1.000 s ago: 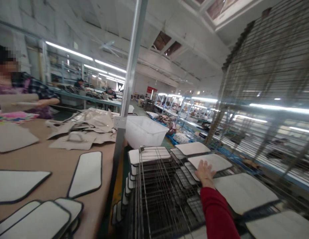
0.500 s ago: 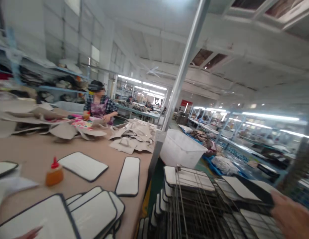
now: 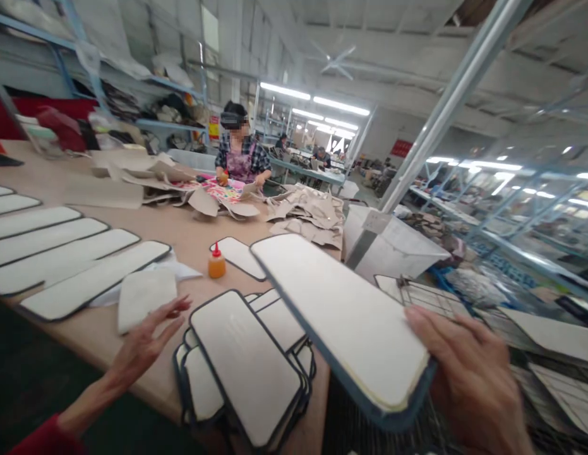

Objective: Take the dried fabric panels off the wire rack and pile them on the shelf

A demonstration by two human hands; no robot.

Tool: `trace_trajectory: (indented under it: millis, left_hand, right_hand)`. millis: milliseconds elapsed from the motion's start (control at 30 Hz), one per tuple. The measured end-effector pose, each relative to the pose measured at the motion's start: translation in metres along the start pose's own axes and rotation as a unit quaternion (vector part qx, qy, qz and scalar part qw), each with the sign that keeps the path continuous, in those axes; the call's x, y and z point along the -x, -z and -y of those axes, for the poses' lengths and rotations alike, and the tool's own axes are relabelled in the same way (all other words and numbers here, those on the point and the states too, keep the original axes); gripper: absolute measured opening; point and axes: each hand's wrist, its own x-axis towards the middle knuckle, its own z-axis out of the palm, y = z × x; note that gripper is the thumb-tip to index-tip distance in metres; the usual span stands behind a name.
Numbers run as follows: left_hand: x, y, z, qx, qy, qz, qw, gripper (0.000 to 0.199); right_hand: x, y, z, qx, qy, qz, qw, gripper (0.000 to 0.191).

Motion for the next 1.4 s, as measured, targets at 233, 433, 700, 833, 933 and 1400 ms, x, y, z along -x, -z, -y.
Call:
trace_trajectory:
  millis: [233,433,700,833,933,1400]
  left_hand:
    - [-0.01,0.033,-0.006,0.022,-0.014,-0.046,0.999,0.04]
    - [-0.014,0.021,-0.004,0.052,-0.061,-0.014,0.997,0.034]
    - [0.02,-0.056,0.033,-0.088,-0.062,0.293,0.95,0.049]
    - [0.037,-0.078,0.047,-0.102,-0.059,0.248,0.962,0.052]
    - [0.037,-0.08,0.031,-0.079,-0.055,0.22,0.971,0.051]
    - [-0.003,-0.047,-0.024,0.094,0.144,0.164,0.971,0.077]
  right_hand:
    - [-0.012,-0.013,0.096,0.023,0.082,-0.022,0.996,0.051]
    - [0.045,-0.059,0.179,-0.038,0.056,0.11,0.992,0.049]
    - [0.107,-0.121,0.277,-0.075,-0.055,0.317,0.944,0.064]
    - [0.106,-0.111,0.279,-0.129,-0.14,0.304,0.933,0.065]
    - [0.108,-0.099,0.273,-0.177,-0.19,0.203,0.944,0.058]
    - [0.062,-0.085,0.181,-0.28,-0.352,-0.055,0.891,0.022]
